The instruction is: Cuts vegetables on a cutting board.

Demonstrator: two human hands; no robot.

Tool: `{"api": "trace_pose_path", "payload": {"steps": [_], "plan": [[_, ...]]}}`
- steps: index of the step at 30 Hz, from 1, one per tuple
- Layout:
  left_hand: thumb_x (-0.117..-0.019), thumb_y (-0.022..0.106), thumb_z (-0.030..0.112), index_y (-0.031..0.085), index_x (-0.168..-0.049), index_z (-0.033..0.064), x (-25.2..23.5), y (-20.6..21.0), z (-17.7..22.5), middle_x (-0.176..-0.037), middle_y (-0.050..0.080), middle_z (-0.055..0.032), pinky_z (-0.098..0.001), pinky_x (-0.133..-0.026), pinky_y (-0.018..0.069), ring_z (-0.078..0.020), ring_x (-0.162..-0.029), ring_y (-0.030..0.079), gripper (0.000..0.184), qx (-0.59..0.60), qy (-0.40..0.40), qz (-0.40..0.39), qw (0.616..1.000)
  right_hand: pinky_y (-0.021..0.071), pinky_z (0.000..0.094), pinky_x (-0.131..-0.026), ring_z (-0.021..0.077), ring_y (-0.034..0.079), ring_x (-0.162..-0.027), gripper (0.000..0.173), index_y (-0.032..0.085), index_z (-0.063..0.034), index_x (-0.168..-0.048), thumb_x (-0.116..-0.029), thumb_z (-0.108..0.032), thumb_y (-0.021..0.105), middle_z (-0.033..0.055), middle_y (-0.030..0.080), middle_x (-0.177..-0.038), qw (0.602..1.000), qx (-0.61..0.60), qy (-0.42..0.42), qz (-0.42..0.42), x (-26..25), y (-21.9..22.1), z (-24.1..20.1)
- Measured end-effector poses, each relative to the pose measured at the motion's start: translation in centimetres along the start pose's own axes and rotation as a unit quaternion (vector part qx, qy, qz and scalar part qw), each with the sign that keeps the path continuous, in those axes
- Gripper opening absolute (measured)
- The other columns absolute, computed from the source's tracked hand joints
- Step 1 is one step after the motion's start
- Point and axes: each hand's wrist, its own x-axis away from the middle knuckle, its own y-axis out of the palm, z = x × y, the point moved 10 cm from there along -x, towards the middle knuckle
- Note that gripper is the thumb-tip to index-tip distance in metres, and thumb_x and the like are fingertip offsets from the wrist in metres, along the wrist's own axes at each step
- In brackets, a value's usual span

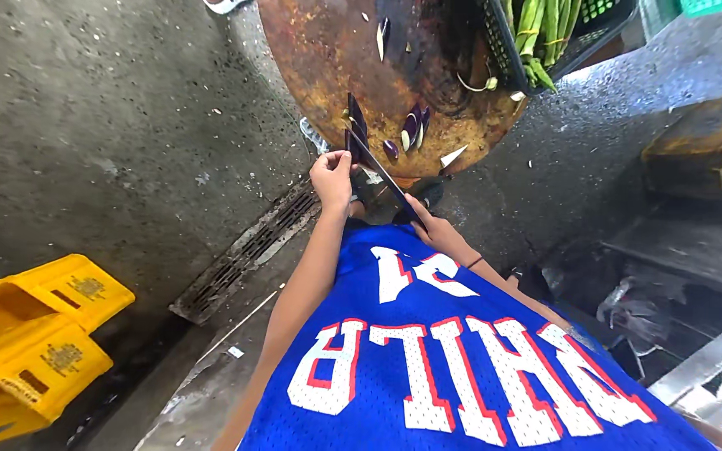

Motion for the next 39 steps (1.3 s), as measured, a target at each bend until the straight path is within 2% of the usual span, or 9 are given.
{"api": "trace_pose_path", "payload": {"steps": [3, 6, 9, 12, 16, 22, 32, 36, 39], "plan": [[-0.0964, 0.069, 0.010, 0.069, -0.105, -0.0032, -0.2, -0.1, 0.1, -0.093, 0.072, -0.0110, -0.0358, -0.078, 0.0645, -0.0179, -0.081, 0.073, 0.016, 0.000, 0.001, -0.003, 1.000, 0.0586, 0.0566, -0.070, 0.0345, 0.071, -0.074, 0.063, 0.017, -0.0345, -0.165, -0.1093, -0.028, 0.045, 0.0150, 0.072, -0.087, 1.000, 0.001, 0.005, -0.026, 2.5, -0.6, 1.5], [-0.0961, 0.070, 0.009, 0.068, -0.105, -0.0033, -0.4, -0.1, 0.1, -0.093, 0.071, -0.0111, -0.0358, -0.079, 0.0645, -0.0183, -0.081, 0.073, 0.016, 0.008, 0.003, -0.005, 1.000, 0.0581, 0.0557, -0.070, 0.0346, 0.070, -0.072, 0.063, 0.018, -0.0295, -0.166, -0.1094, -0.026, 0.045, 0.0164, 0.071, -0.086, 0.999, -0.013, 0.019, -0.032, 3.0, -2.1, 0.5], [-0.0958, 0.070, 0.007, 0.067, -0.104, -0.0040, -0.3, 0.1, 0.1, -0.090, 0.071, -0.0110, -0.0350, -0.076, 0.0646, -0.0182, -0.078, 0.073, 0.014, 0.027, 0.004, -0.007, 1.000, 0.0583, 0.0537, -0.065, 0.0332, 0.069, -0.069, 0.062, 0.021, -0.0235, -0.166, -0.1093, -0.024, 0.045, 0.0160, 0.071, -0.085, 1.000, -0.012, 0.013, 0.007, 0.4, -3.6, -2.3], [-0.0958, 0.070, 0.007, 0.067, -0.104, -0.0039, -0.2, 0.2, 0.3, -0.090, 0.072, -0.0107, -0.0341, -0.076, 0.0636, -0.0172, -0.077, 0.072, 0.014, 0.026, 0.001, -0.002, 1.000, 0.0580, 0.0539, -0.075, 0.0330, 0.070, -0.078, 0.062, 0.018, -0.0288, -0.166, -0.1097, -0.025, 0.042, 0.0145, 0.072, -0.090, 1.000, -0.007, 0.005, 0.001, -4.0, -3.7, -5.0], [-0.0956, 0.069, 0.005, 0.066, -0.105, -0.0050, -0.3, 0.1, 0.3, -0.094, 0.071, -0.0120, -0.0363, -0.079, 0.0643, -0.0183, -0.080, 0.073, 0.014, 0.023, -0.002, -0.004, 1.000, 0.0582, 0.0550, -0.075, 0.0339, 0.070, -0.080, 0.063, 0.015, -0.0310, -0.166, -0.1097, -0.023, 0.042, 0.0145, 0.071, -0.091, 1.000, 0.000, -0.015, -0.005, -7.3, -3.2, -7.3], [-0.0939, 0.068, 0.006, 0.066, -0.108, -0.0060, -0.5, -0.1, -0.2, -0.097, 0.072, -0.0142, -0.0394, -0.081, 0.0644, -0.0206, -0.084, 0.074, 0.019, 0.001, -0.002, 0.000, 1.000, 0.0579, 0.0559, -0.078, 0.0358, 0.071, -0.084, 0.066, 0.012, -0.0357, -0.166, -0.1091, -0.022, 0.042, 0.0156, 0.072, -0.094, 0.999, 0.030, 0.008, -0.030, -8.1, -2.0, -6.3], [-0.0952, 0.069, 0.009, 0.067, -0.109, -0.0024, -0.7, -0.1, -0.1, -0.097, 0.071, -0.0119, -0.0356, -0.082, 0.0619, -0.0166, -0.085, 0.071, 0.018, -0.027, 0.005, -0.004, 1.000, 0.0583, 0.0573, -0.073, 0.0365, 0.072, -0.081, 0.072, 0.008, -0.0391, -0.165, -0.1072, -0.019, 0.045, 0.0143, 0.072, -0.089, 0.996, 0.071, 0.038, -0.024, -9.0, -0.5, -5.8], [-0.0971, 0.069, 0.009, 0.065, -0.109, -0.0036, -0.4, 0.3, -0.1, -0.094, 0.070, -0.0118, -0.0352, -0.075, 0.0633, -0.0179, -0.077, 0.071, 0.018, 0.021, -0.003, -0.016, 1.000, 0.0567, 0.0575, -0.076, 0.0360, 0.070, -0.078, 0.063, 0.012, -0.0388, -0.165, -0.1109, -0.029, 0.042, 0.0182, 0.072, -0.097, 0.997, -0.057, 0.021, -0.052, -9.6, -1.1, -4.1], [-0.0991, 0.067, 0.010, 0.063, -0.110, -0.0039, -0.5, 0.4, -0.4, -0.095, 0.069, -0.0133, -0.0377, -0.075, 0.0645, -0.0200, -0.077, 0.072, 0.018, 0.031, -0.006, -0.025, 0.999, 0.0586, 0.0518, -0.069, 0.0300, 0.069, -0.074, 0.059, 0.019, -0.0392, -0.164, -0.1108, -0.034, 0.042, 0.0162, 0.069, -0.124, 0.986, -0.158, 0.005, -0.061, -10.0, -1.6, -2.9]]}}
